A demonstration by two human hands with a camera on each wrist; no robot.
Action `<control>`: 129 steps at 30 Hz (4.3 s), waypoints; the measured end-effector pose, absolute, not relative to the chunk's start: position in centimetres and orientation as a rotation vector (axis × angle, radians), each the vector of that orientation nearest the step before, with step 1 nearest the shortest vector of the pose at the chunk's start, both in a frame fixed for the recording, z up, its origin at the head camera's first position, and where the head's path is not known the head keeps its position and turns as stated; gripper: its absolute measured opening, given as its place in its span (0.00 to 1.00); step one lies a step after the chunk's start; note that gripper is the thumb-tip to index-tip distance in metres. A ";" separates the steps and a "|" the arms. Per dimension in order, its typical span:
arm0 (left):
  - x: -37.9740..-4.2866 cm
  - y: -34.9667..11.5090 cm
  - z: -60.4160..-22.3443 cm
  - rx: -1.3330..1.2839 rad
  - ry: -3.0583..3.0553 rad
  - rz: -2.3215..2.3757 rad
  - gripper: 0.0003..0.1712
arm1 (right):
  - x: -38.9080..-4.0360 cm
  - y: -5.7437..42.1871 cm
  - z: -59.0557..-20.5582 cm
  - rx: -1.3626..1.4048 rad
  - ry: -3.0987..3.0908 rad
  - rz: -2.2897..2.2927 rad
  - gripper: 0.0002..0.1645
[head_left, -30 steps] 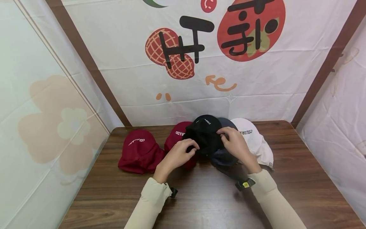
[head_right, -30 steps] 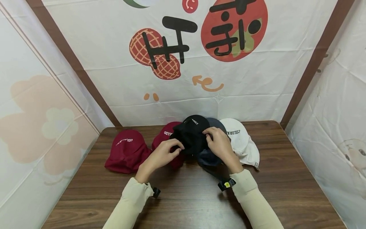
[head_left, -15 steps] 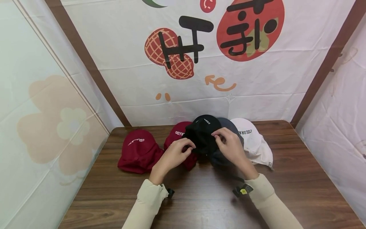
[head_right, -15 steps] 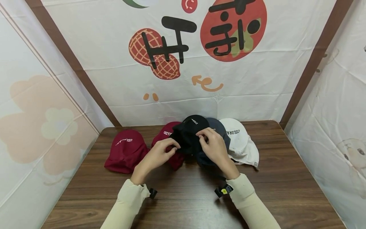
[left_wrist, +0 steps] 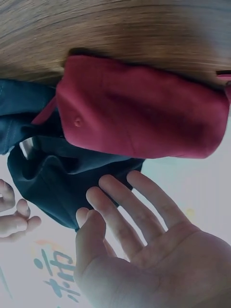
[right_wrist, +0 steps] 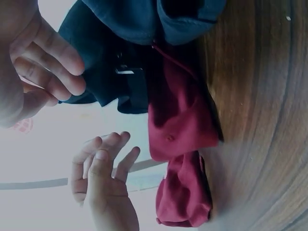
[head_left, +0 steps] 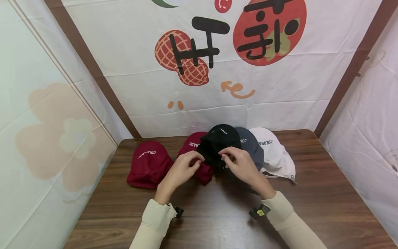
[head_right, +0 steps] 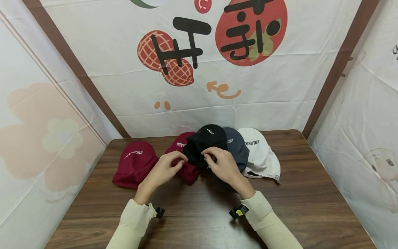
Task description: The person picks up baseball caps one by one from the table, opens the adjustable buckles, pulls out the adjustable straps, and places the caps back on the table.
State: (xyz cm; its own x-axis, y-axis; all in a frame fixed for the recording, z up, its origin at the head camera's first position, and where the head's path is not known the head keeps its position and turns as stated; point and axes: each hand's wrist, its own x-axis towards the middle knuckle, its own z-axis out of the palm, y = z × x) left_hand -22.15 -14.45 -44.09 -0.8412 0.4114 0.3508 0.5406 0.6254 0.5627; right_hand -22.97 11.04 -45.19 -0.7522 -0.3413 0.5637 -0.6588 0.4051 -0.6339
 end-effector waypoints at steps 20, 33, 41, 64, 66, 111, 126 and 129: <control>-21.5 -17.7 -43.7 -0.707 -2.558 -0.950 0.10 | -21.9 7.6 -45.7 1.069 -2.323 1.388 0.10; -20.8 -20.4 -43.7 -0.611 -2.540 -0.948 0.09 | -22.2 4.8 -46.0 1.155 -2.333 1.167 0.10; -20.1 -22.2 -43.7 -0.569 -2.536 -0.883 0.09 | -22.3 3.2 -46.4 1.175 -2.427 1.173 0.13; -17.6 -27.2 -44.7 -0.435 -2.519 -0.784 0.12 | -22.6 -0.5 -47.7 1.249 -2.510 1.045 0.17; -17.5 -27.5 -44.7 -0.432 -2.517 -0.779 0.12 | -22.6 -0.9 -47.7 1.253 -2.518 1.013 0.17; -16.6 -30.3 -46.4 -0.311 -2.555 -0.622 0.20 | -24.9 -7.2 -47.5 1.327 -2.517 0.654 0.18; -16.8 -30.9 -47.7 -0.153 -2.678 -0.660 0.28 | -25.0 -8.3 -48.1 1.407 -2.581 0.514 0.36; -17.0 -30.7 -47.8 -0.140 -2.663 -0.667 0.28 | -24.8 -8.4 -48.2 1.402 -2.607 0.490 0.37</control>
State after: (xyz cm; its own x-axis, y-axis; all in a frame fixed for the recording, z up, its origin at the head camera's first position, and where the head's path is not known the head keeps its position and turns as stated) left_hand -16.96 -30.73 -47.81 -0.9189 0.0018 0.3946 0.1876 0.8817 0.4329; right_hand -24.83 -8.45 -48.25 -0.5556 -0.7849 0.2742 -0.8309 0.5124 -0.2169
